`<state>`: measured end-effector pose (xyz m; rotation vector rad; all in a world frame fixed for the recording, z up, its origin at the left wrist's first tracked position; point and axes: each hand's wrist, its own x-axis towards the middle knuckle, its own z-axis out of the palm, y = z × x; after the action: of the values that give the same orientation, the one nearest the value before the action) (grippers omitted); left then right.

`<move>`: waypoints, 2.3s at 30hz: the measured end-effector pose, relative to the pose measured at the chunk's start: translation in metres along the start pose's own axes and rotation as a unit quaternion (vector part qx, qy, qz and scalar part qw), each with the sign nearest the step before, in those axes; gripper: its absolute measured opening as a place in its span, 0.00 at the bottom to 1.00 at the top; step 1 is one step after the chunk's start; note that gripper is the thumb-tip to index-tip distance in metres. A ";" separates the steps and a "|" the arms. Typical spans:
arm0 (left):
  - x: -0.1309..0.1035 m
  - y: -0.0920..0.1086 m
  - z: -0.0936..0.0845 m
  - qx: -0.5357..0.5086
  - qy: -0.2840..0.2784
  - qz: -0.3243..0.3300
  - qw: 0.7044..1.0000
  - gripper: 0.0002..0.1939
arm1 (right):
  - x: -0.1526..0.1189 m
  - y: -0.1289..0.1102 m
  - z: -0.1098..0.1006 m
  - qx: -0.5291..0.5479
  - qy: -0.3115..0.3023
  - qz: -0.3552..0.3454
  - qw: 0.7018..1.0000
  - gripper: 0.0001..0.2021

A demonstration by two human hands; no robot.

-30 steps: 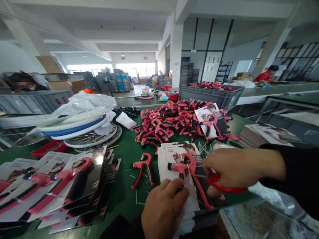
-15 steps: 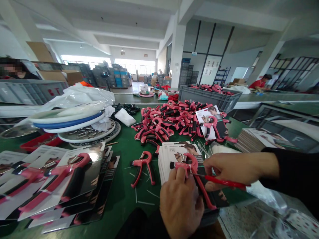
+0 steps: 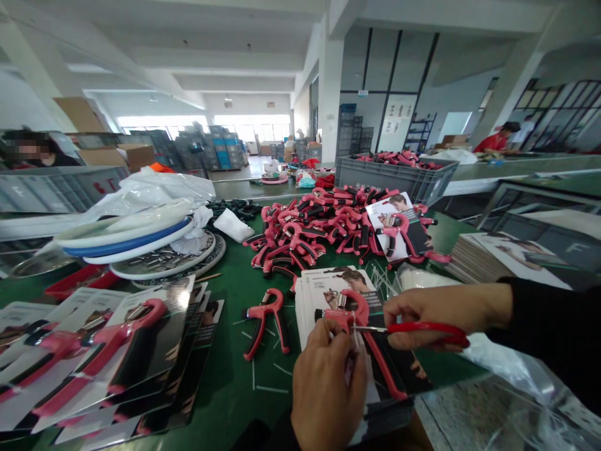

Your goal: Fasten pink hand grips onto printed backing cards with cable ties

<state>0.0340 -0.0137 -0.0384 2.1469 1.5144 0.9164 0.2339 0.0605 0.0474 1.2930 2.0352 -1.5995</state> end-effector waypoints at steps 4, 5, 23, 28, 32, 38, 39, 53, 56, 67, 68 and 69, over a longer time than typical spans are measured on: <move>0.000 -0.003 0.001 -0.011 0.002 0.022 1.000 0.05 | 0.004 -0.012 -0.006 -0.045 -0.017 0.027 0.998 0.27; 0.000 -0.003 0.002 -0.014 0.004 0.027 1.000 0.05 | 0.004 -0.016 -0.007 -0.055 -0.022 0.035 0.998 0.27; -0.002 -0.010 0.005 -0.078 0.017 0.054 0.995 0.06 | -0.007 -0.007 0.013 -0.072 0.037 0.009 0.997 0.25; 0.004 -0.035 -0.010 -0.246 0.132 -0.077 0.957 0.12 | -0.030 -0.026 0.014 -0.149 0.047 0.039 0.987 0.21; 0.007 -0.071 -0.046 -0.018 0.090 -0.149 0.985 0.11 | -0.038 -0.045 0.024 -0.315 0.119 0.052 0.940 0.19; -0.007 -0.061 -0.054 0.004 0.068 -0.078 0.995 0.10 | -0.020 -0.053 0.026 -0.335 0.080 -0.004 0.939 0.21; -0.010 -0.052 -0.048 -0.043 0.020 -0.037 0.998 0.09 | -0.017 -0.053 0.025 -0.321 0.073 -0.011 0.944 0.22; -0.009 -0.035 -0.035 -0.142 -0.082 0.047 0.985 0.12 | 0.007 -0.061 0.007 -0.313 0.020 0.000 0.950 0.27; -0.009 -0.034 -0.034 -0.157 -0.084 0.034 0.984 0.12 | 0.009 -0.059 0.004 -0.306 0.011 -0.029 0.952 0.27; -0.005 -0.041 -0.035 -0.157 -0.080 0.012 0.984 0.10 | 0.003 -0.027 0.014 -0.103 -0.071 -0.032 0.992 0.24; -0.005 -0.041 -0.035 -0.144 -0.077 0.011 0.987 0.11 | -0.001 -0.024 0.011 -0.073 -0.066 -0.035 0.995 0.24; -0.005 -0.040 -0.034 -0.123 -0.070 0.011 0.990 0.13 | -0.006 -0.020 0.009 -0.058 -0.043 -0.046 0.996 0.24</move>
<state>-0.0179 -0.0064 -0.0397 2.0079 1.2428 0.8904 0.2193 0.0500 0.0609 1.0865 2.1288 -1.5208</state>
